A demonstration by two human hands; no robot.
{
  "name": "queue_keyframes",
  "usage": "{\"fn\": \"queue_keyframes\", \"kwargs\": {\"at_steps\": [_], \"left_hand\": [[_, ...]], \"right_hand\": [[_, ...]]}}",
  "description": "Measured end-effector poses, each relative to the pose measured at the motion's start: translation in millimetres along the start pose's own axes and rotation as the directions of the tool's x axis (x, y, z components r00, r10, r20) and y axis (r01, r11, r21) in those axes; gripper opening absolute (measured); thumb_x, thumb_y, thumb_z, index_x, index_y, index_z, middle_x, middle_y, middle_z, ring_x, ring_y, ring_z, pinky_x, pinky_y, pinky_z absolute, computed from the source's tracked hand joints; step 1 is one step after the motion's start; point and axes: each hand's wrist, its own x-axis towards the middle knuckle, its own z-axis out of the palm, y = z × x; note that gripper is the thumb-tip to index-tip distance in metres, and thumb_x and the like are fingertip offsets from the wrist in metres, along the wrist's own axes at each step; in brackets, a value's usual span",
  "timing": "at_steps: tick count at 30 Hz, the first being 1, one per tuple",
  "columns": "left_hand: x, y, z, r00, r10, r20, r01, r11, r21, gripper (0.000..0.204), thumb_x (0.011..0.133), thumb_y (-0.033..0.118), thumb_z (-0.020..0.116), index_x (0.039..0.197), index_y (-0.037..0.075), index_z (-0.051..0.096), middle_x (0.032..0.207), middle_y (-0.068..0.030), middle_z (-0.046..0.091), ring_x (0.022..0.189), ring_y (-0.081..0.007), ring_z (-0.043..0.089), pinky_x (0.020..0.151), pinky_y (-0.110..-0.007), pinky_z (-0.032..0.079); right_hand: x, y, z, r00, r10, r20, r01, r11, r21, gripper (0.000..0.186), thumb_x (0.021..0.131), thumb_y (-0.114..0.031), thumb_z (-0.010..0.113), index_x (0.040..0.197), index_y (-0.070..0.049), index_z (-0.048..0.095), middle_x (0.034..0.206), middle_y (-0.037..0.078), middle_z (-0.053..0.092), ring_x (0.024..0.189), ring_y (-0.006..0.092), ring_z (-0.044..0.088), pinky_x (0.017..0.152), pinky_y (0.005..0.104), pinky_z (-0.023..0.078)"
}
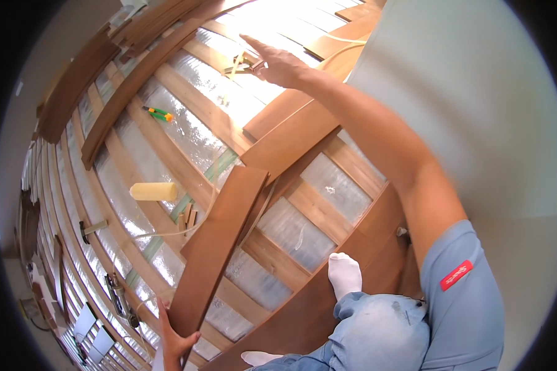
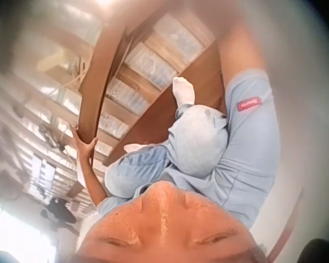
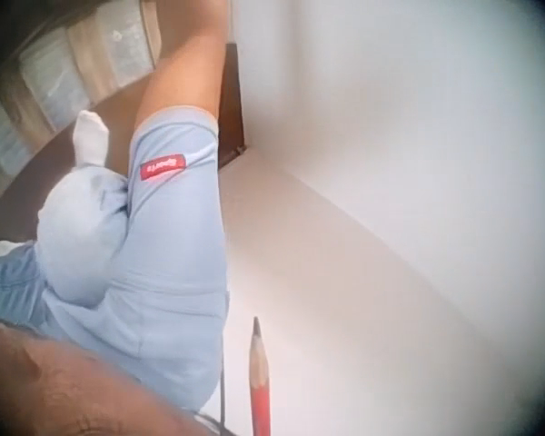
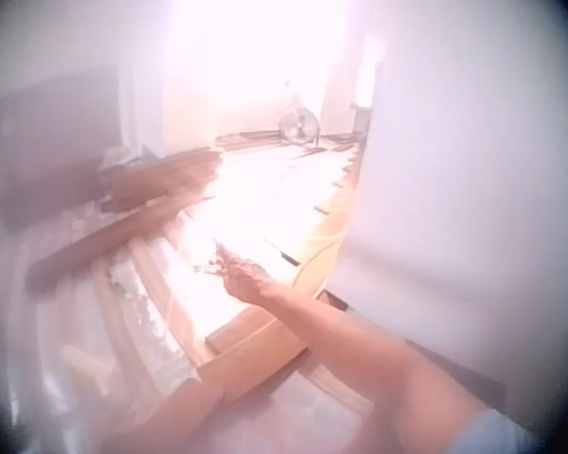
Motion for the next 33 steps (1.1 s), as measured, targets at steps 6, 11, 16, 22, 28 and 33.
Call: {"fn": "queue_keyframes", "kwargs": {"at_steps": [6, 11, 16, 22, 28, 33], "left_hand": [[-68, -34, 17, 0.978, -0.027, 0.206, 0.05, 0.993, -0.105, 0.133, 0.066, 0.041, 0.098, 0.167, 0.003, 0.02, 0.163, -0.0211, 0.037, 0.15, -0.0339, 0.038, 0.12, -0.047, 0.034], [-29, 9, 92, 0.952, 0.063, 0.299, 0.06, 0.921, -0.385, 0.147, 0.056, 0.05, 0.098, 0.168, 0.001, 0.015, 0.142, -0.0142, 0.049, 0.133, -0.0298, 0.051, 0.116, -0.043, 0.036], [37, 71, 121, 0.9, 0.226, 0.373, -0.192, 0.973, -0.126, 0.125, 0.06, 0.052, 0.095, 0.157, -0.002, 0.038, 0.144, -0.0235, 0.046, 0.138, -0.0383, 0.046, 0.118, -0.049, 0.035], [99, 136, 215, 0.833, 0.368, 0.412, -0.385, 0.922, -0.044, 0.118, 0.059, 0.048, 0.094, 0.156, 0.002, 0.044, 0.145, -0.0254, 0.042, 0.135, -0.0414, 0.045, 0.116, -0.049, 0.039], [131, 136, 300, 0.827, 0.522, 0.206, -0.561, 0.772, 0.298, 0.113, 0.06, 0.049, 0.094, 0.156, 0.012, 0.047, 0.153, -0.0291, 0.038, 0.139, -0.0479, 0.038, 0.117, -0.057, 0.033], [153, 163, 346, 0.834, 0.516, 0.196, -0.552, 0.782, 0.288, 0.11, 0.063, 0.047, 0.094, 0.159, 0.019, 0.046, 0.155, -0.0311, 0.035, 0.14, -0.0505, 0.037, 0.117, -0.061, 0.031]], "right_hand": [[-112, -34, 49, 0.986, 0.122, -0.115, -0.084, 0.954, 0.288, 0.037, 0.102, -0.014, 0.064, 0.138, -0.006, 0.061, 0.122, 0.013, 0.074, 0.112, 0.0269, 0.071, 0.098, 0.0346, 0.055], [-305, -24, 22, 0.75, 0.466, -0.469, -0.303, 0.873, 0.383, 0.033, 0.109, -0.026, 0.055, 0.129, -0.003, 0.067, 0.118, 0.012, 0.075, 0.102, 0.0204, 0.071, 0.091, 0.0376, 0.057], [-397, 20, 26, 0.56, 0.828, -0.02, -0.275, 0.208, 0.938, 0.05, 0.114, -0.04, 0.043, 0.137, 0.001, 0.059, 0.128, 0.017, 0.07, 0.114, 0.0266, 0.069, 0.101, 0.0406, 0.055], [-424, 50, 37, 0.516, 0.855, 0.043, -0.639, 0.351, 0.684, 0.043, 0.112, -0.042, 0.05, 0.116, -0.002, 0.065, 0.109, 0.008, 0.07, 0.103, 0.0179, 0.067, 0.093, 0.0343, 0.056], [-437, 168, 68, 0.481, 0.877, 0.021, -0.759, 0.404, 0.511, 0.043, 0.11, -0.041, 0.052, 0.1, -0.002, 0.068, 0.089, 0.009, 0.071, 0.076, 0.0201, 0.069, 0.071, 0.0372, 0.061], [-424, 185, 18, 0.418, 0.908, 0.005, -0.787, 0.36, 0.501, 0.044, 0.107, -0.041, 0.058, 0.09, -0.001, 0.068, 0.079, 0.007, 0.068, 0.064, 0.0196, 0.068, 0.055, 0.0381, 0.06]]}}
